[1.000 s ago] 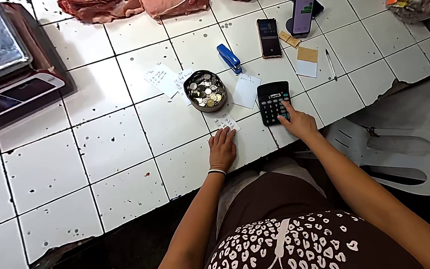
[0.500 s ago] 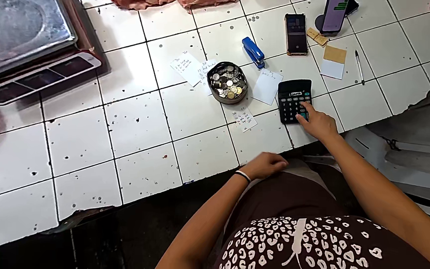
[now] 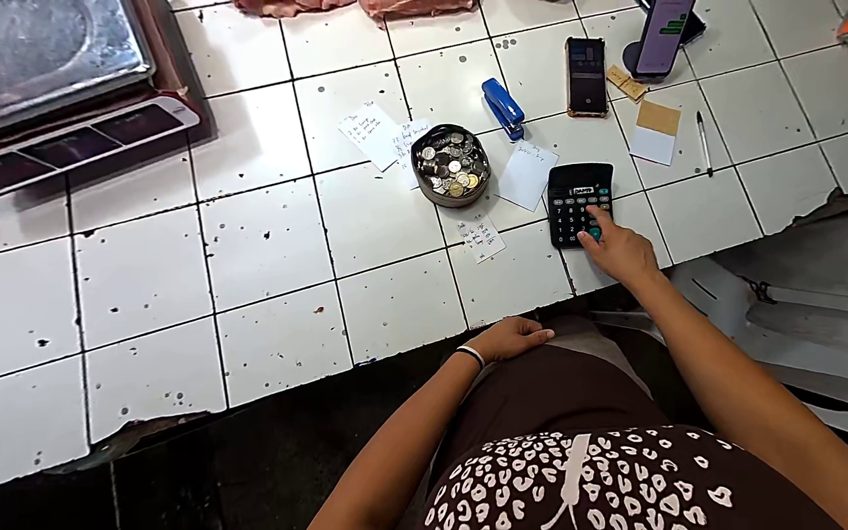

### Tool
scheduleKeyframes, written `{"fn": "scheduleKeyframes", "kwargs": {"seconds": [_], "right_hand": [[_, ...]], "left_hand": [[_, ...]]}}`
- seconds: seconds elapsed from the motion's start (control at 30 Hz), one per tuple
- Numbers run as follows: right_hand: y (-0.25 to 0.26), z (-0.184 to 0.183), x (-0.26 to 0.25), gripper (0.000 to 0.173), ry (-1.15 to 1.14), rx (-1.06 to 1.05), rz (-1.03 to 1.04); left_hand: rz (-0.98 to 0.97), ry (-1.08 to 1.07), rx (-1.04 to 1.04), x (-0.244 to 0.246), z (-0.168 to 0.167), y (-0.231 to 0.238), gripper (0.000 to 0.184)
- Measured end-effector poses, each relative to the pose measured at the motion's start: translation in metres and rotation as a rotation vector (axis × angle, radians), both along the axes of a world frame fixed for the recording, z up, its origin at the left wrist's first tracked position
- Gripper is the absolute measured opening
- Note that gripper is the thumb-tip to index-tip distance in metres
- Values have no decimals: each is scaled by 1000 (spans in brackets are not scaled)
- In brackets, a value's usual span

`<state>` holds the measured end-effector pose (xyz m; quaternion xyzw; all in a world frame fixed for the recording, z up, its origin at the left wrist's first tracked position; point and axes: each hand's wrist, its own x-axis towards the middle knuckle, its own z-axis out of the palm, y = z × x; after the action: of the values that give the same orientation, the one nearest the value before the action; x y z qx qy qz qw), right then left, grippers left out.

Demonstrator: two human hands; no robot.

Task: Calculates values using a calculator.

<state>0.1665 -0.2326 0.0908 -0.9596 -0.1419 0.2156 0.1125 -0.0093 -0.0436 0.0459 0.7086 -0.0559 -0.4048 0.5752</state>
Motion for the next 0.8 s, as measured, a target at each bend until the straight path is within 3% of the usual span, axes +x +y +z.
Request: {"fn": "scheduleKeyframes", "kwargs": {"seconds": [0.23,0.57,0.67,0.8], "right_hand": [[5,-7,-23,57,55,21,128],[18,-14,-23,59,-76,88,149],[20,-11,-19,56,7,16,148],[4,-4,-26,55,-55,79,86]], "left_hand": [[41,-91,-107,0,11,-4,34],[36,-68,-30,9,22,-1,19],[-10,-89,53,11,23,-2,21],[220,-327,152,12,27,-2,26]]}}
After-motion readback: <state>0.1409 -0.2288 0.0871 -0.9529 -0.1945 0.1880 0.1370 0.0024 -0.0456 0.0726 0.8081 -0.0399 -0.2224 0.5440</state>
